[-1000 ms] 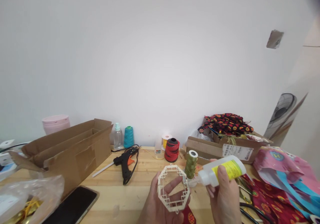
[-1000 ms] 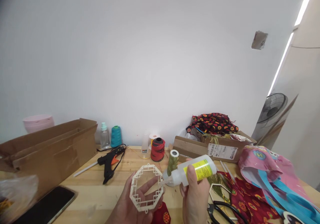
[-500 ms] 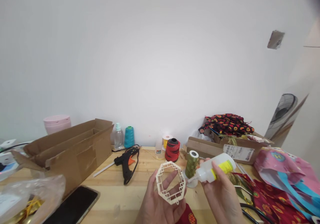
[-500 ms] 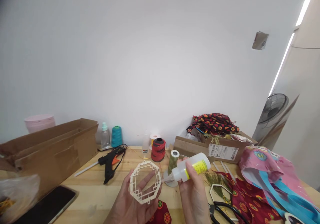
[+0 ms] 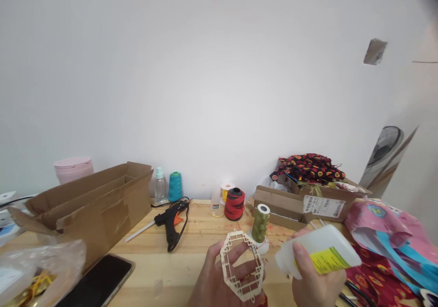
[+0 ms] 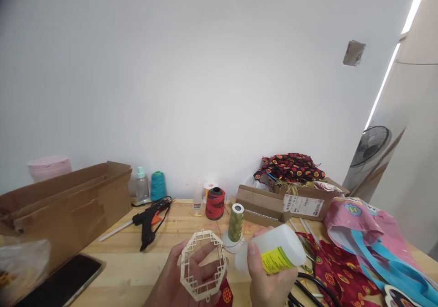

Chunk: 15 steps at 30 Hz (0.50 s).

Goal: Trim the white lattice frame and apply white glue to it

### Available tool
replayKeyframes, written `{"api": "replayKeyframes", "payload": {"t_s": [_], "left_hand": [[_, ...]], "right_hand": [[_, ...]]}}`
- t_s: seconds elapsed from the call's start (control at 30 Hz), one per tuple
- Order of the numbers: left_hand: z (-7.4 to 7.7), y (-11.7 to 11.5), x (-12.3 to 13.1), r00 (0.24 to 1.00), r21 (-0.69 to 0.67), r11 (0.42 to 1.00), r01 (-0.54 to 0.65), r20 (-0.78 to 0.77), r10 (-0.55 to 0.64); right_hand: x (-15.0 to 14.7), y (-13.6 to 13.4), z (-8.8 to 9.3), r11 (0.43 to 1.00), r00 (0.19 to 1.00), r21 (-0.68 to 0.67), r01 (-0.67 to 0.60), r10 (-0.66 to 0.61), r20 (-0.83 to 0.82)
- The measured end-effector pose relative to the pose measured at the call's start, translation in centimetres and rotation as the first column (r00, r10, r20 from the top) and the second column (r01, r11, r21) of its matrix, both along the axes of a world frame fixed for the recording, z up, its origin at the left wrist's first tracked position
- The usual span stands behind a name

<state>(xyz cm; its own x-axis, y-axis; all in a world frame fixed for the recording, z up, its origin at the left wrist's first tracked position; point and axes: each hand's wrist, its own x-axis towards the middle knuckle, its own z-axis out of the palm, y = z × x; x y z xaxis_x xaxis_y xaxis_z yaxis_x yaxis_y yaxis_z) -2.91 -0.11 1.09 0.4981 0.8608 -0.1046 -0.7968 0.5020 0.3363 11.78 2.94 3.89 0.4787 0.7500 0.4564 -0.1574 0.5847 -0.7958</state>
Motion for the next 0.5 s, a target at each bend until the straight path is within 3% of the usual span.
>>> {"api": "replayKeyframes", "payload": {"t_s": [0.17, 0.5], "left_hand": [[-0.26, 0.15, 0.04, 0.999, 0.014, 0.999, 0.028, -0.022, -0.028], [0.59, -0.17, 0.01, 0.999, 0.027, 0.999, 0.034, 0.031, -0.035]], "right_hand": [[0.1, 0.0, -0.43, 0.999, 0.996, 0.003, 0.048, -0.048, 0.07], [0.61, 0.07, -0.52, 0.996, 0.986, -0.025, 0.083, -0.079, 0.147]]}}
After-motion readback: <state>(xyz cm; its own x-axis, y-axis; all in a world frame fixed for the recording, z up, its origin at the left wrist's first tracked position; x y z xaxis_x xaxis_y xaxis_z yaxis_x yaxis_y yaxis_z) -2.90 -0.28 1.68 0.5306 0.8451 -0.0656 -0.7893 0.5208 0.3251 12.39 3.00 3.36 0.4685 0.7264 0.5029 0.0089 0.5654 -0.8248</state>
